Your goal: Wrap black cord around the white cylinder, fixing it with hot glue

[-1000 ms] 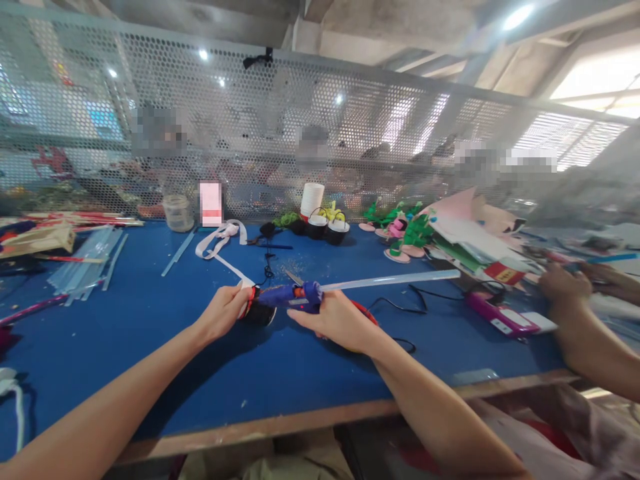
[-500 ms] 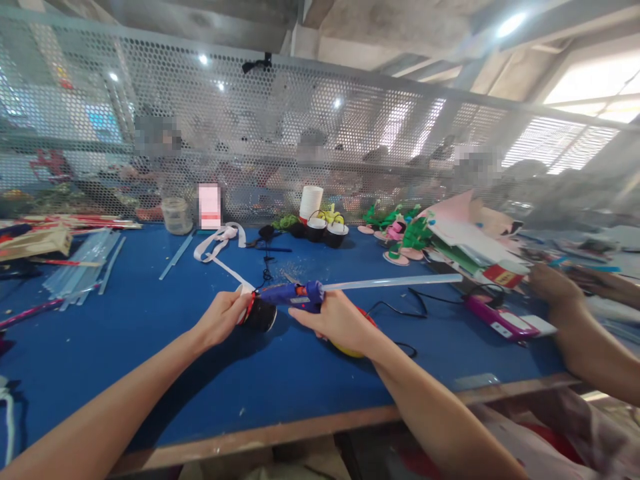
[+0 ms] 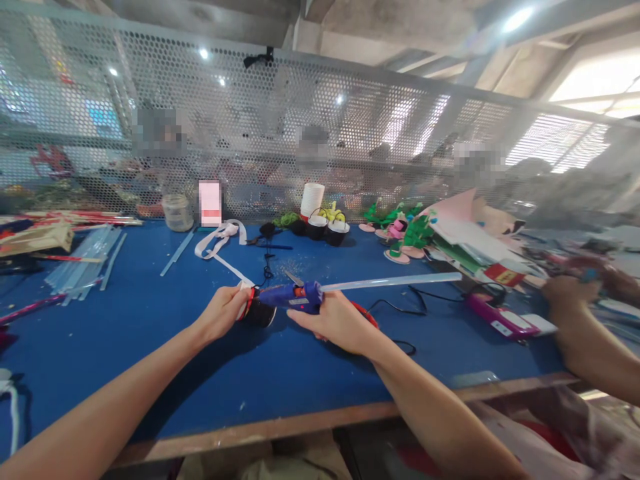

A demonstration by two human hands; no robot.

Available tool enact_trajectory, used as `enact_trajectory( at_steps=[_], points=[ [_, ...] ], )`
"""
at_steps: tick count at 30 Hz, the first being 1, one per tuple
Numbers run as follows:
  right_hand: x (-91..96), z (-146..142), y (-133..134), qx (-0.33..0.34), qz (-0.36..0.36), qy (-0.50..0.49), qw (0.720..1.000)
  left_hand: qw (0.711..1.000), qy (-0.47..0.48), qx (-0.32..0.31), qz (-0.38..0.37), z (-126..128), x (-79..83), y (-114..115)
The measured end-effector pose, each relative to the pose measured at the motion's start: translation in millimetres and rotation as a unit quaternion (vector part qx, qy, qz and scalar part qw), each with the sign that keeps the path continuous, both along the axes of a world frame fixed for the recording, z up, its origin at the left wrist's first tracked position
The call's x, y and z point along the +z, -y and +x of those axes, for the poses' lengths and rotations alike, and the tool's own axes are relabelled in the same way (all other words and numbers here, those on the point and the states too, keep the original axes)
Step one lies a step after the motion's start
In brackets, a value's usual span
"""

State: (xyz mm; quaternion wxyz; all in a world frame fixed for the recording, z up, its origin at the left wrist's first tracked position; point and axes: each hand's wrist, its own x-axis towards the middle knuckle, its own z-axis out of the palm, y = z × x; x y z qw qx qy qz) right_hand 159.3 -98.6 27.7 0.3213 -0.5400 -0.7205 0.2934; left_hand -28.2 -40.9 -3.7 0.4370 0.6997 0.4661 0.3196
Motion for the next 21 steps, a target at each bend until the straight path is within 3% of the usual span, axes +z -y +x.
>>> enact_trajectory(
  at_steps=[9,21],
  points=[
    [-7.2,-3.8,4.5,0.043,0.156,0.131,0.978,0.999,0.024,0.032,-0.032,3.3,2.4,1.8],
    [-8.3,-2.7,6.0,0.059,0.141,0.131,0.98,0.998,0.03,0.04,-0.036,1.6,-1.2,1.0]
  ],
)
